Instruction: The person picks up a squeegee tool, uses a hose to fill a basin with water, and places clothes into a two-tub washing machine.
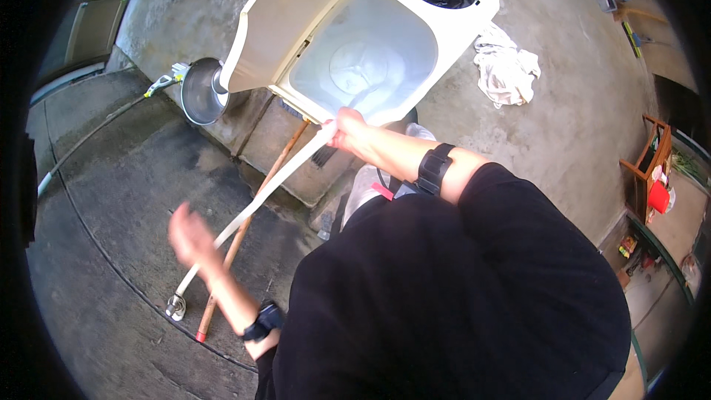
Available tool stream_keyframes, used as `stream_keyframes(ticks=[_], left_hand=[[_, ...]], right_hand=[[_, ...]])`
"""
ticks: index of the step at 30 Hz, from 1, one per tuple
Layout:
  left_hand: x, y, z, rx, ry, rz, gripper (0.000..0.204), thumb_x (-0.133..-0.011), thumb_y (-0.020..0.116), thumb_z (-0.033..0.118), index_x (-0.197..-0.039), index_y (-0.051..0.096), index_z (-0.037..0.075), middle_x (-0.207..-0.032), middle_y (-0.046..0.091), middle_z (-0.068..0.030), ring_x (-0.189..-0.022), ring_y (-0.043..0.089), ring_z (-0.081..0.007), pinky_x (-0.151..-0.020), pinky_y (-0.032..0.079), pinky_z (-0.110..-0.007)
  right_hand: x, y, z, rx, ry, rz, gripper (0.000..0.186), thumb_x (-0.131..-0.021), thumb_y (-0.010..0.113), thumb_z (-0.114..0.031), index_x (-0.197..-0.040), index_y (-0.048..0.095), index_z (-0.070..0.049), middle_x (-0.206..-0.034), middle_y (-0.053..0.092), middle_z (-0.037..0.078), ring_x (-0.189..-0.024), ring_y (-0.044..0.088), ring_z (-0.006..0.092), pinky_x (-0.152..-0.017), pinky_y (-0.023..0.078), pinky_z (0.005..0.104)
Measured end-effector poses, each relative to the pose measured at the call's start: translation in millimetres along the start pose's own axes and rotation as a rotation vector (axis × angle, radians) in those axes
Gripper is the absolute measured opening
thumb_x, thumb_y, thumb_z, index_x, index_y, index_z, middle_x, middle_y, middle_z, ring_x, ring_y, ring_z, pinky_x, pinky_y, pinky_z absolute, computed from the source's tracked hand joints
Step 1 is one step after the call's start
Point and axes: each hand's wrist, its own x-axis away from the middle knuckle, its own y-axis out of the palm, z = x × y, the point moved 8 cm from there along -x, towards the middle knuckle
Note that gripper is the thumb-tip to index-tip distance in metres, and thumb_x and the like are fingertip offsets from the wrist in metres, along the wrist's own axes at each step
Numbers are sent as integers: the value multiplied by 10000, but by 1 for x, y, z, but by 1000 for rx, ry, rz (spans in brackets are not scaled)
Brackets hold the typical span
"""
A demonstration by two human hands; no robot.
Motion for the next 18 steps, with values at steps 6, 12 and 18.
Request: stream_keyframes(ticks=[6,12,18], left_hand=[[22,143,124,-23,427,-583,379,-756,575,198,-1124,499,152,-943,545,-124,-850,543,-289,-741,430,-368],[12,148,120,19,279,-684,379,-784,540,181,-1156,479,219,-738,551,-126,-676,564,-302,-594,456,-356],[-3,127,99,73,253,-462,357,-737,586,141,-1087,520,139,-843,567,-140,-786,562,-297,-690,458,-364]], right_hand=[[6,18,9,-61,42,-26,273,-852,225,-158,-918,377,60,-678,478,160,-503,512,268,-324,367,324],[13,40,-7,-66,10,-226,352,-886,297,-295,-944,397,37,-734,515,150,-588,534,256,-413,410,344],[28,55,-37,29,-82,-380,304,-864,432,-276,-911,445,23,-808,555,175,-759,574,272,-591,480,343]])
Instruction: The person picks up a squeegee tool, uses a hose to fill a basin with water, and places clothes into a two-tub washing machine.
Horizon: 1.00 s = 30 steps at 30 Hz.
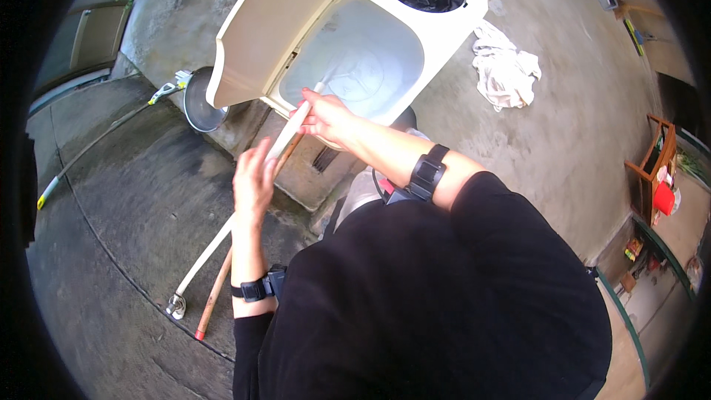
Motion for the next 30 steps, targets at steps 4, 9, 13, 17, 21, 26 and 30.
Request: stream_keyframes(ticks=[4,9,13,17,21,26,30], left_hand=[[34,-103,-53,-339,15,525,253,-709,583,62,-961,576,50,-914,566,-133,-871,539,-283,-790,414,-384],[222,-246,-189,-1249,-497,847,345,-744,571,303,-960,538,35,-992,524,-147,-905,510,-309,-758,428,-416],[330,-262,-313,-659,-1243,468,413,-812,462,327,-1043,516,-11,-1001,541,-216,-886,531,-336,-794,421,-386],[344,-239,-334,-649,-1029,616,435,-838,401,335,-1054,522,-23,-1020,532,-238,-963,511,-345,-814,403,-348],[323,-242,-316,-386,-1192,738,499,-819,435,420,-942,568,-45,-876,594,-185,-807,562,-275,-728,419,-324],[320,-236,-286,-173,-1214,846,508,-810,464,448,-783,583,-45,-699,576,-80,-667,526,-138,-617,403,-275],[340,-220,-283,98,-827,905,246,-870,415,178,-1001,494,-14,-1022,521,-93,-893,489,-160,-809,379,-275]], right_hand=[[10,-6,-25,151,-180,-1,308,-856,456,-259,-888,456,47,-789,559,188,-719,586,264,-585,498,324],[27,30,-45,260,-382,-23,339,-839,492,-270,-824,480,69,-743,571,186,-628,592,244,-527,510,284],[17,26,-43,368,-331,7,363,-839,488,-278,-860,467,84,-766,575,209,-685,603,266,-560,523,293],[18,3,-40,402,-257,102,369,-852,465,-270,-905,429,93,-849,557,248,-725,597,306,-594,535,322],[20,-18,-32,454,-226,128,371,-855,458,-274,-910,421,91,-849,558,243,-712,598,292,-592,534,325],[16,-42,-21,460,-142,229,385,-868,430,-269,-923,416,112,-843,562,243,-675,598,288,-570,531,320],[23,-51,-22,484,-149,246,393,-872,418,-257,-938,411,130,-842,564,247,-672,601,293,-566,530,307]])
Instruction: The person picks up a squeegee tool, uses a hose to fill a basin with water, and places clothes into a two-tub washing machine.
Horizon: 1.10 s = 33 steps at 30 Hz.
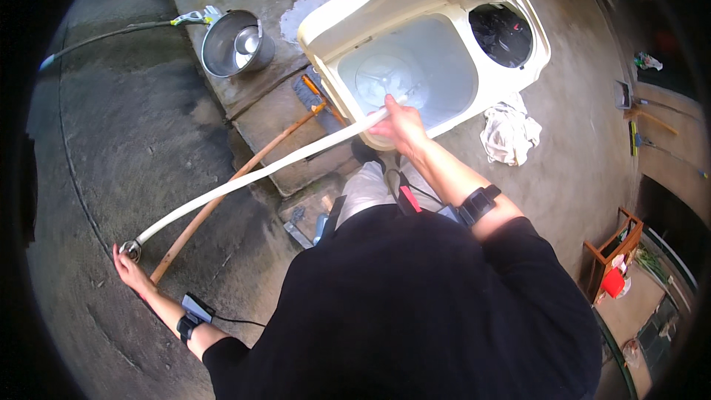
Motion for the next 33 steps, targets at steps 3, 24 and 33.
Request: stream_keyframes(ticks=[3,24,33], left_hand=[[3,-16,4,-73,63,3,341,-861,387,103,-1172,355,-32,-1137,456,-162,-990,457,-204,-874,346,-287],[313,374,277,-130,694,-1282,392,-812,457,195,-1195,401,135,-792,533,-152,-670,557,-337,-591,444,-423],[293,421,256,-272,466,-1259,397,-820,413,240,-1209,379,165,-889,548,-173,-751,558,-345,-673,429,-431]], right_hand=[[15,-3,7,-40,-6,-20,388,-872,417,-254,-951,409,126,-841,564,246,-660,601,287,-557,528,297],[45,-28,14,341,-45,-94,355,-855,462,-286,-969,460,50,-864,578,146,-695,585,180,-592,483,243],[-3,-91,-46,1237,-644,275,256,-802,503,-220,-914,525,9,-809,602,157,-679,598,267,-606,463,345]])
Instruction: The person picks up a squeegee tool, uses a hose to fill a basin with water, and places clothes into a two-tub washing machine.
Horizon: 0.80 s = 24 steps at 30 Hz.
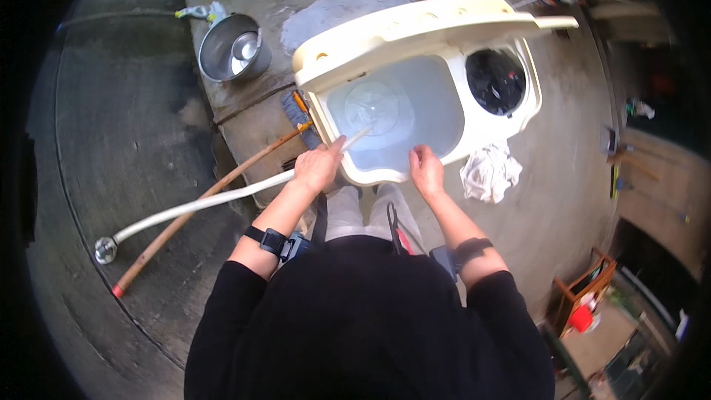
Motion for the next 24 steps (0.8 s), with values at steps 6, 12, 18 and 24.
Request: stream_keyframes(ticks=[6,12,18,24], left_hand=[[-21,15,6,3,-7,-161,326,-828,421,303,-1101,439,125,-776,594,-156,-744,580,-304,-654,439,-410],[-21,4,12,124,-96,-142,279,-837,396,257,-1007,465,47,-769,594,-176,-769,575,-317,-675,430,-412],[-25,4,7,142,-213,-185,282,-840,384,266,-1019,477,69,-787,599,-174,-783,578,-322,-692,434,-408],[-26,-4,8,34,-230,-32,253,-820,417,262,-970,512,82,-695,594,-167,-672,583,-333,-612,448,-428]], right_hand=[[-23,17,16,431,-140,-65,202,-777,484,-238,-833,549,-56,-745,583,155,-698,562,331,-610,442,414],[-17,13,3,518,-297,-12,171,-736,478,-223,-674,531,-72,-653,549,113,-619,544,297,-548,433,402],[-15,20,5,531,-305,-109,164,-704,498,-230,-643,541,-84,-637,549,84,-613,545,268,-566,442,378],[-18,18,-1,529,-346,-106,171,-721,480,-222,-626,527,-88,-614,540,78,-592,544,261,-528,443,371]])
